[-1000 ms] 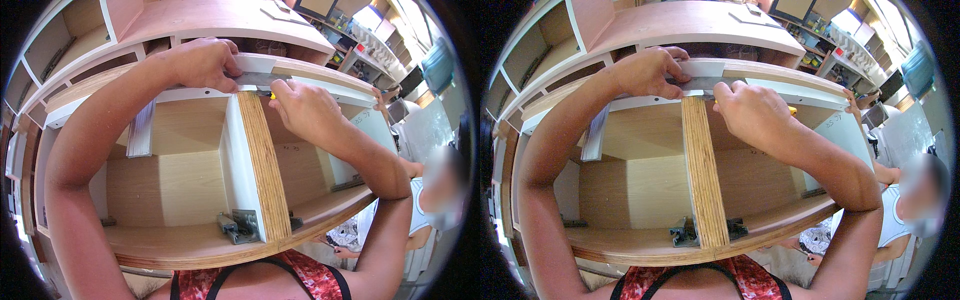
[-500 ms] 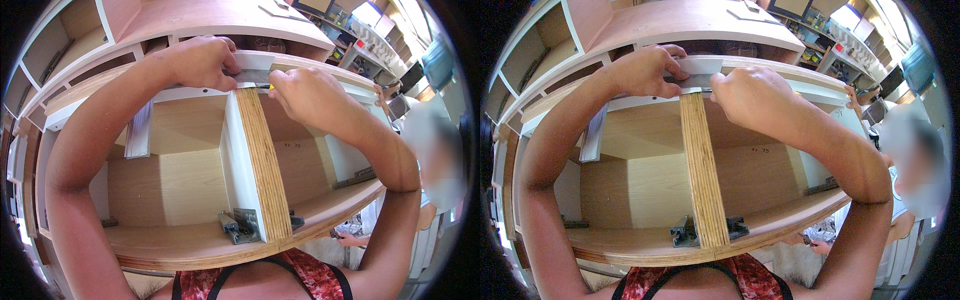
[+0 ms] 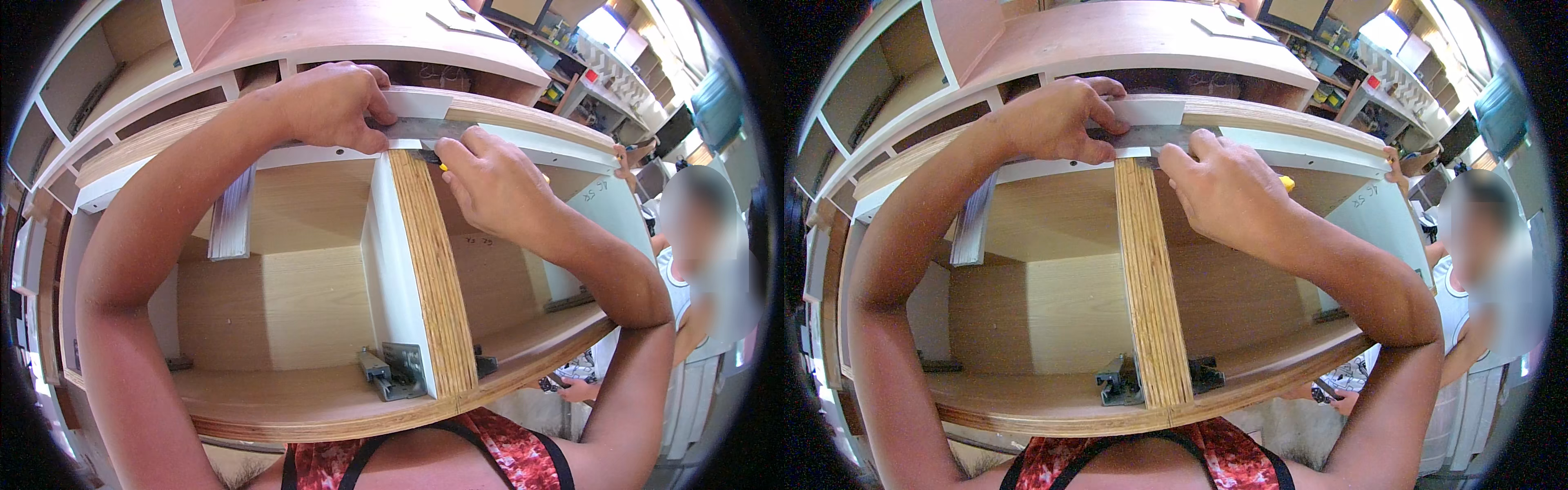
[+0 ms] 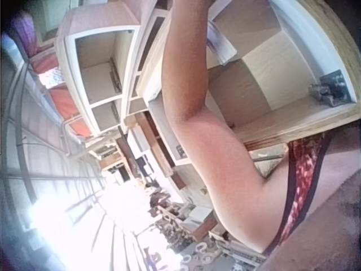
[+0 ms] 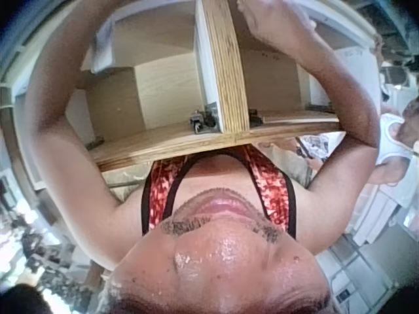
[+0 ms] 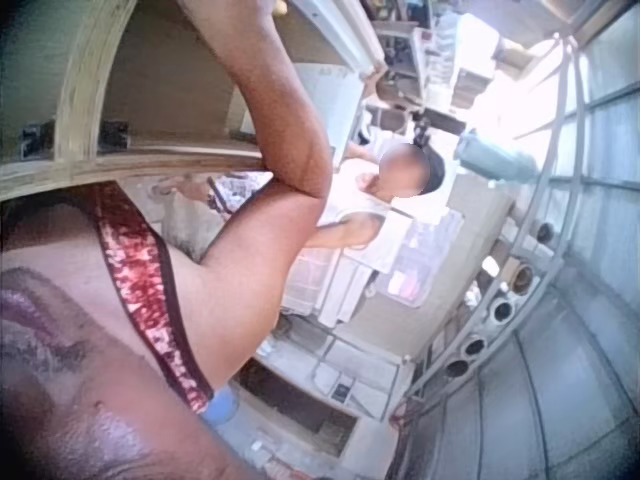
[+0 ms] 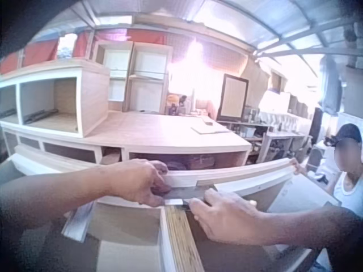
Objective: The person uses a metal ruler and a utility knife to trim excess wood veneer from the edges of a wooden cabinet frame. They align the ruler along the edge and carefully cut along it to remove the overhang, repeating the process on multiple edges of the frame.
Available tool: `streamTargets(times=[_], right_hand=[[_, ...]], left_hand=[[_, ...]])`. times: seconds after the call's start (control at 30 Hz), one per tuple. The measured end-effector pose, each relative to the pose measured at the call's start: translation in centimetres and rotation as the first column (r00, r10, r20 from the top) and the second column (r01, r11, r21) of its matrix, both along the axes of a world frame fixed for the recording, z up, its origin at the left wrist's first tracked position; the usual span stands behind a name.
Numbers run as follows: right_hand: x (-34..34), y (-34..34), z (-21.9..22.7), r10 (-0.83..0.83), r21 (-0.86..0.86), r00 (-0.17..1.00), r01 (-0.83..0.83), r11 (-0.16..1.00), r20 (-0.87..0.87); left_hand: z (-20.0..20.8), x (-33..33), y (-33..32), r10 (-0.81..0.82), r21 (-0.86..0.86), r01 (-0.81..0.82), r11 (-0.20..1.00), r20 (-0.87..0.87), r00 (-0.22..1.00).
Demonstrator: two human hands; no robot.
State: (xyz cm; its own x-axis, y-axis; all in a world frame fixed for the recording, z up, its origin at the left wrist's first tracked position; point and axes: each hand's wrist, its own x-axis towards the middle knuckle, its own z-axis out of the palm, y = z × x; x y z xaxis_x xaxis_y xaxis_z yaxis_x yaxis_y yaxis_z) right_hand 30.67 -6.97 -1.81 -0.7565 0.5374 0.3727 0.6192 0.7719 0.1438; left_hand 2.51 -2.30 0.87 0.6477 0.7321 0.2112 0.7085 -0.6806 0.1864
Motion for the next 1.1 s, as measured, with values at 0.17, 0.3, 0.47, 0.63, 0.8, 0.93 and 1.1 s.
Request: streamTargets(times=[0.17,0.3,0.47,0.63,0.8,0.93,1.1], right_hand=[[-0.1,0.1,-0.7,0.005,0.016,1.000,-0.005,1.000,-0.024],[0.2,0.2,-1.7,0.025,0.028,0.997,-0.023,0.999,-0.079],[0.2,0.2,-1.4,0.042,-0.006,0.995,-0.043,0.999,-0.089],[0.0,0.2,-0.5,0.040,-0.095,0.996,-0.047,0.994,-0.074],[-0.2,0.0,0.1,-0.013,-0.121,0.999,0.008,0.993,-0.043],[-0.2,0.4,0.4,-0.030,-0.117,1.000,0.029,0.993,-0.005],[-0.5,0.5,0.9,-0.002,-0.061,1.000,0.003,0.998,0.009]], left_hand=[[0.1,-0.1,-0.3,0.012,-0.019,-0.012,1.000,-0.010,1.000],[-0.4,-0.2,0.0,-0.014,0.010,0.014,1.000,0.019,1.000],[-0.3,-0.2,0.1,-0.019,0.010,0.019,1.000,0.018,1.000],[-0.7,-0.5,0.3,-0.030,0.048,0.029,0.998,0.013,0.999],[-0.6,-0.3,0.1,0.011,0.040,-0.012,0.999,0.019,1.000],[-0.9,-0.4,0.3,0.000,0.058,-0.002,0.998,0.023,1.000],[-0.7,-0.4,0.1,0.016,0.023,-0.017,1.000,0.027,1.000]])
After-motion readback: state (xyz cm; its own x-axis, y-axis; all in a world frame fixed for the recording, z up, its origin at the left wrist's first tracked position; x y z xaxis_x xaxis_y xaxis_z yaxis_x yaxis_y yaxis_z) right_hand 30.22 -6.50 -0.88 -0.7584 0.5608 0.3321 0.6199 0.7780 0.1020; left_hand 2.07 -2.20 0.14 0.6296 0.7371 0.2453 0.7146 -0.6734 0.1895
